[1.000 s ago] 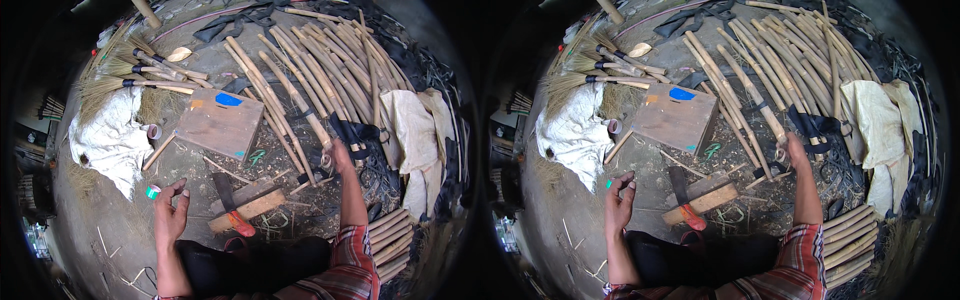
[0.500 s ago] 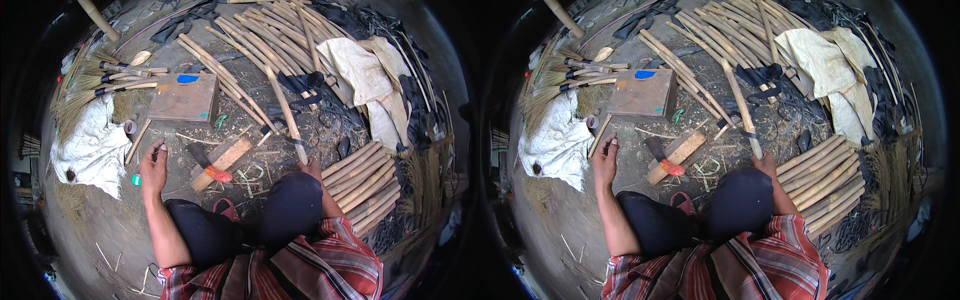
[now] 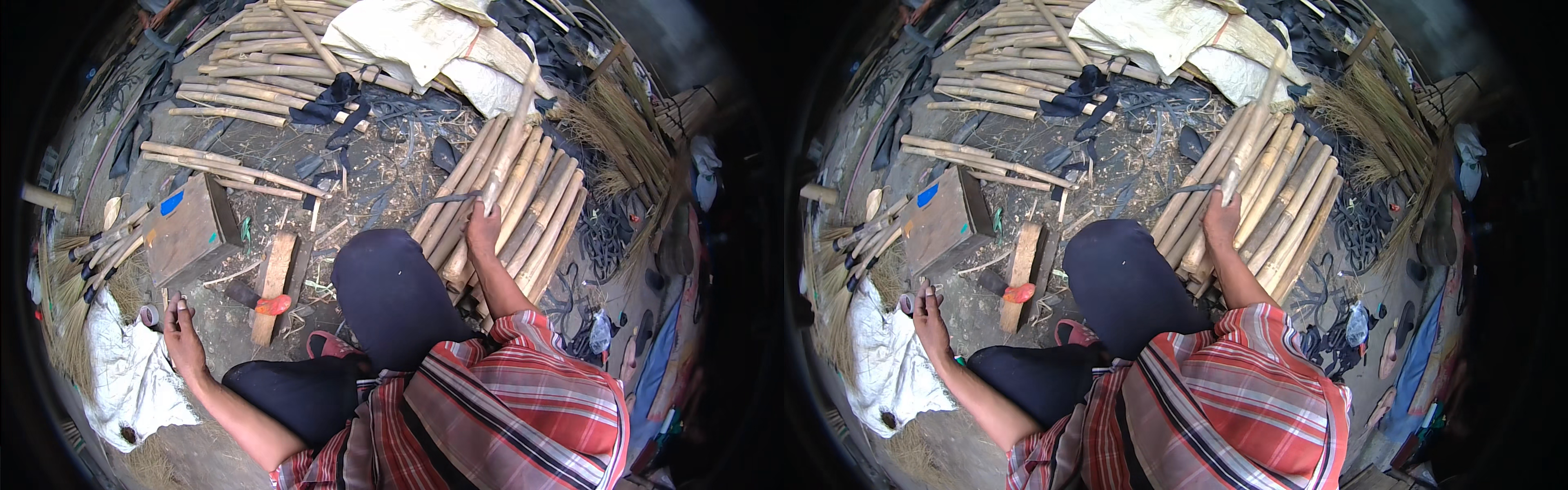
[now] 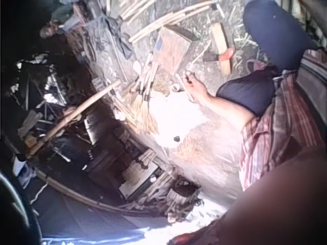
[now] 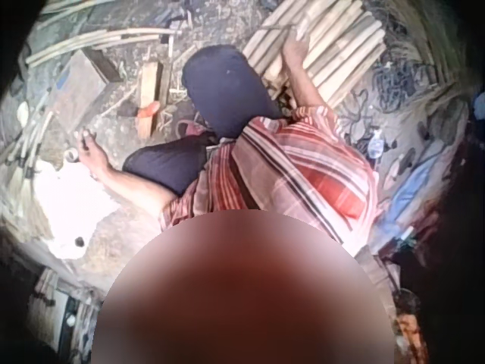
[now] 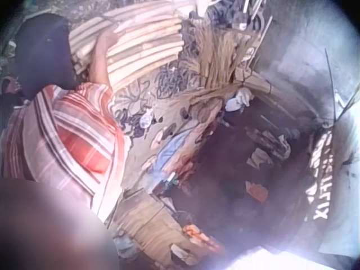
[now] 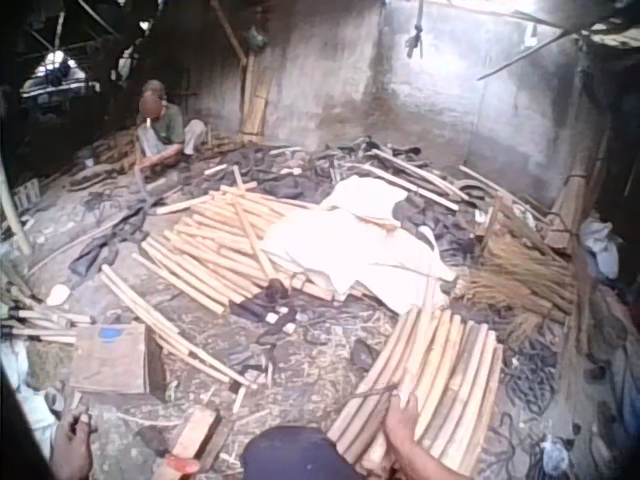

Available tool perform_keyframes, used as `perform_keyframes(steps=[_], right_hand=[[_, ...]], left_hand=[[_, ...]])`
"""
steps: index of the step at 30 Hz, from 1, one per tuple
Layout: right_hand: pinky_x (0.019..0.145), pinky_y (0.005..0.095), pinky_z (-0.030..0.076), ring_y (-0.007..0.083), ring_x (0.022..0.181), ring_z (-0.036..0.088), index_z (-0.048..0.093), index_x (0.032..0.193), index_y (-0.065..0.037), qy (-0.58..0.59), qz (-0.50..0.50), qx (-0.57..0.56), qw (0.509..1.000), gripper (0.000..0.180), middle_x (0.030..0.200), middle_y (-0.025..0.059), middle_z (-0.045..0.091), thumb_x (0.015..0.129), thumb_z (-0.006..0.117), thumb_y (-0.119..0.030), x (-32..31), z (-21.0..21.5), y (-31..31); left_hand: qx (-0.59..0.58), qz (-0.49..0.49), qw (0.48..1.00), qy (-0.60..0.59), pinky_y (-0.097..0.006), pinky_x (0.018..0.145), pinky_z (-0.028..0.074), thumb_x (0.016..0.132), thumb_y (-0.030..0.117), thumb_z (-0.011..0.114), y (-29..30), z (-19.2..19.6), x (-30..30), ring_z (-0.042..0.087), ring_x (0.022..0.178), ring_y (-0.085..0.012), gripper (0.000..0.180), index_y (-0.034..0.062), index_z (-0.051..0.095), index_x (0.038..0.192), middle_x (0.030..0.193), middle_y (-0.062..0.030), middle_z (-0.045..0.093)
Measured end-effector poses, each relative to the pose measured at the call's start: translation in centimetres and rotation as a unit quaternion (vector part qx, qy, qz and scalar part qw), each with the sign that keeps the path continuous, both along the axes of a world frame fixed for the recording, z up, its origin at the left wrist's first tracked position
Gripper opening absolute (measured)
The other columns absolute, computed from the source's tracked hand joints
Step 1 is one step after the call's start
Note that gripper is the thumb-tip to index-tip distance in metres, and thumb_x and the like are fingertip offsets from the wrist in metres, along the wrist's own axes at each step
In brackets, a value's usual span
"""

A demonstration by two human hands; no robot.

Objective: The person sits on the floor and uses a knife to shave and shape the ends of wooden sticks. They repeatedly pick up sticks, carve them, and place them aside. Later, they stand and handle bundles of straw brooms, moving them within the workshop.

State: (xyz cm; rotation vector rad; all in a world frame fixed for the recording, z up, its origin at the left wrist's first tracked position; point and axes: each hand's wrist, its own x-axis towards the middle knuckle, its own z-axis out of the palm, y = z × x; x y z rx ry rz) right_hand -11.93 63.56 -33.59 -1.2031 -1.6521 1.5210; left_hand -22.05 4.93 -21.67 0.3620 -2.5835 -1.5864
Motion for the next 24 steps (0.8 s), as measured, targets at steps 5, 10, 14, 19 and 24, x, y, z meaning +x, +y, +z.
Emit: perform_keyframes(steps=[5,10,14,19,24], right_hand=[[0.102,0.0482,0.045,0.0418,0.116,0.057,0.048,0.141,0.002,-0.184,-0.051,0.220,0.957,0.061,0.122,0.0286,0.059,0.091,0.065,-0.027,3.0,-2.2,3.3],[0.118,0.0574,0.025,0.0513,0.146,0.027,0.039,0.152,-0.002,-0.374,0.072,0.260,0.887,0.077,0.159,0.0310,0.028,0.086,0.068,-0.030,3.0,-0.8,3.9],[0.118,0.0670,0.018,0.0483,0.146,0.029,0.038,0.154,-0.007,-0.582,0.089,0.353,0.727,0.082,0.158,0.0255,0.030,0.084,0.072,-0.035,0.1,-0.1,3.1],[0.109,0.0542,0.038,0.0460,0.131,0.047,0.052,0.139,0.000,-0.264,0.291,0.406,0.825,0.055,0.141,0.0291,0.048,0.092,0.068,-0.025,-8.9,-1.5,-1.7],[0.101,0.0489,0.047,0.0457,0.122,0.055,0.056,0.130,0.002,-0.166,0.546,0.324,0.755,0.046,0.129,0.0282,0.057,0.095,0.066,-0.025,-23.4,-3.9,-12.5]], left_hand=[[-0.003,0.005,1.000,0.002,-0.034,0.100,0.047,0.106,0.033,0.058,0.0,0.1,0.2,0.063,0.112,-0.0227,0.047,0.0012,0.059,0.140,0.133,-0.0138,0.064],[-0.002,0.007,1.000,-0.003,-0.033,0.099,0.048,0.106,0.031,0.058,0.3,0.2,0.0,0.063,0.110,-0.0207,0.045,0.0010,0.060,0.139,0.133,-0.0115,0.065],[-0.023,0.026,0.999,-0.024,-0.031,0.097,0.048,0.107,0.027,0.058,0.7,0.6,-0.2,0.061,0.106,-0.0178,0.041,-0.0001,0.061,0.137,0.128,-0.0097,0.067],[-0.040,0.007,0.999,-0.012,-0.029,0.094,0.048,0.104,0.020,0.062,2.0,1.4,-0.2,0.061,0.105,-0.0151,0.035,0.0003,0.064,0.133,0.118,-0.0102,0.068],[-0.064,0.018,0.997,-0.046,-0.033,0.091,0.050,0.100,0.018,0.065,3.8,2.6,-0.6,0.064,0.101,-0.0195,0.033,0.0006,0.066,0.128,0.112,-0.0129,0.067]])
